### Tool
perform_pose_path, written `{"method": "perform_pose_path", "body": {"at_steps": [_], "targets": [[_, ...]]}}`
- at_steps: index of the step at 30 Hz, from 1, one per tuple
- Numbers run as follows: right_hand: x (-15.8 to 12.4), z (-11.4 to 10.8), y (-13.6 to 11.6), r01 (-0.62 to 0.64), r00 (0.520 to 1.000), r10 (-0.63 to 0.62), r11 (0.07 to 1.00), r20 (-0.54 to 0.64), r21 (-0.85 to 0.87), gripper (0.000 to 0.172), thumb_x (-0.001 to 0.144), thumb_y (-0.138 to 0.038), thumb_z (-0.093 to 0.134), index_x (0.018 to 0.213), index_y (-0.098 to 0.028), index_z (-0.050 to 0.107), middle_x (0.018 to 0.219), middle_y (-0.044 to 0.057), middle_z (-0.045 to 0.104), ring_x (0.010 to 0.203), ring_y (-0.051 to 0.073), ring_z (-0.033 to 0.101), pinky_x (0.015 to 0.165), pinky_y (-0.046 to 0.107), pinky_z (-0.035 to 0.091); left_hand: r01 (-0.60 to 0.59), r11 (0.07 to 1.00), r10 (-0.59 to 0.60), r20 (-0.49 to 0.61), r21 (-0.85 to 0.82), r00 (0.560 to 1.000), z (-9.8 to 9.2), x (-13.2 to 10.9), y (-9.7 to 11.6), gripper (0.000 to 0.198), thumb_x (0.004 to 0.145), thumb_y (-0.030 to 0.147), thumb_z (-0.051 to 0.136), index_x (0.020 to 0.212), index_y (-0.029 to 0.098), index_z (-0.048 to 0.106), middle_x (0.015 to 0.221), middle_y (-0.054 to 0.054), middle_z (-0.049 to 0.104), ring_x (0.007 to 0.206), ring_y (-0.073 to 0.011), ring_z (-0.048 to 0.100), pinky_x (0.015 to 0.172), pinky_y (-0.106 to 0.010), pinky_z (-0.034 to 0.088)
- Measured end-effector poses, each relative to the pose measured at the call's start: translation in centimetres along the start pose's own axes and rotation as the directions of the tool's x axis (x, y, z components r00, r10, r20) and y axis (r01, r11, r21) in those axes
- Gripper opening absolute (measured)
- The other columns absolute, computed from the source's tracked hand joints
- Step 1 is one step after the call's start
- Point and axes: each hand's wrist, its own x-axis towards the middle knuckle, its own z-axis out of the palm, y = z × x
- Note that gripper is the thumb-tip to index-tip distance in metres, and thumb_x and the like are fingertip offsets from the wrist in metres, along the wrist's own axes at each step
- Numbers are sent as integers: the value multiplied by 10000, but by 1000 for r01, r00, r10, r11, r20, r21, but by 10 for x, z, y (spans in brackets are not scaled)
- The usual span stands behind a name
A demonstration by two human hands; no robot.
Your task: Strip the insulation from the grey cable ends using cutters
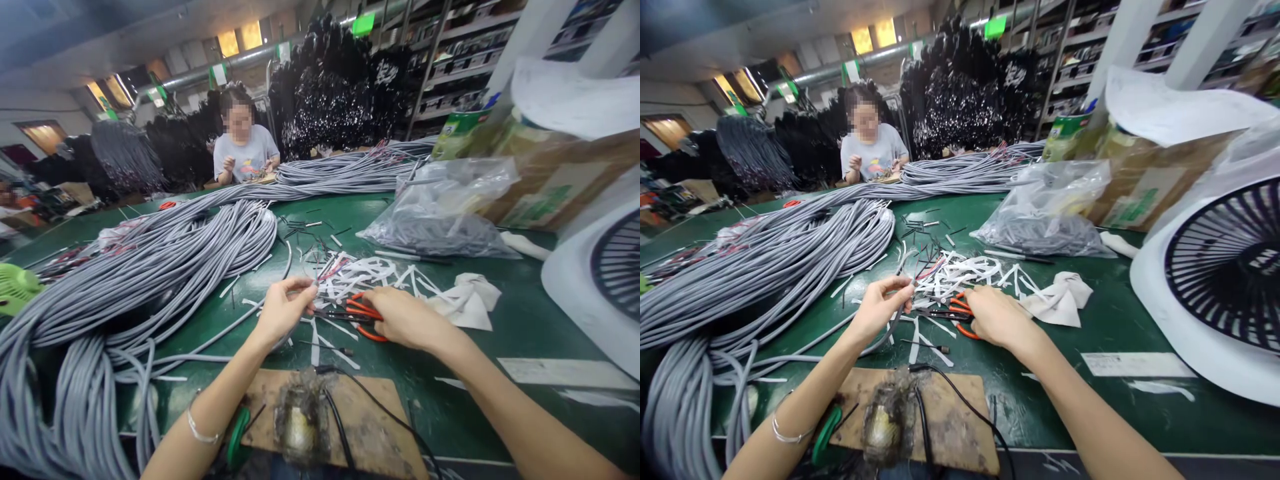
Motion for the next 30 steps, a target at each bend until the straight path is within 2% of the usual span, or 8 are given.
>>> {"method": "perform_pose_path", "body": {"at_steps": [5,9,13,17,21,23,28,30], "targets": [[-2,-5,-11,-103,994,101,993,-40,-55,208,724,-166,479,874,-147,622,869,122,660,839,259,623,596,271,370,-71,997,70,-44,-21,997,-1,0,-2,296,605,350,679,737,90,630,549,8,559,448,-70,467,446,-190,367],[-1,-7,-2,-144,951,152,988,-269,48,249,756,-143,418,909,-145,615,879,109,666,813,234,628,640,280,401,-149,989,146,-100,-26,984,-3,0,-1,295,621,373,658,729,101,628,515,22,529,444,-66,435,459,-194,354],[10,2,14,5,855,61,992,-515,126,294,702,-116,433,932,-163,611,937,85,660,821,212,620,697,281,436,-187,981,177,-148,-53,973,-4,-1,3,296,617,385,647,715,107,626,496,34,495,443,-64,406,457,-199,336],[17,10,25,-20,766,76,995,-638,94,202,641,-185,508,824,-170,594,856,97,640,816,250,595,714,332,450,-214,975,202,-160,-59,966,-4,-1,5,286,635,374,628,729,104,625,499,41,471,452,-63,393,466,-199,329],[11,3,29,-56,562,134,991,-816,124,167,676,-279,526,808,-179,540,850,128,598,848,279,555,734,378,442,-214,976,205,-155,-47,966,-4,-1,2,288,644,372,623,742,101,626,529,32,479,467,-66,393,474,-200,325],[9,-1,29,-6,500,149,986,-853,169,143,714,-304,509,799,-189,514,855,128,584,835,263,550,728,364,441,-226,973,218,-143,-41,966,-4,-1,1,284,658,374,615,744,104,625,543,29,483,474,-67,391,479,-200,325],[12,1,33,-19,604,97,994,-791,107,101,670,-195,495,770,-187,511,809,112,569,823,267,540,744,377,428,-244,969,239,-118,-30,964,-4,-3,2,276,685,375,595,759,111,616,554,30,475,487,-69,387,488,-199,322],[9,0,35,-84,570,122,992,-813,90,134,678,-176,489,807,-173,522,840,134,563,857,284,527,765,397,414,-242,970,238,-119,-18,964,-4,-4,3,276,678,377,598,753,112,613,553,30,473,486,-71,386,487,-200,320]]}}
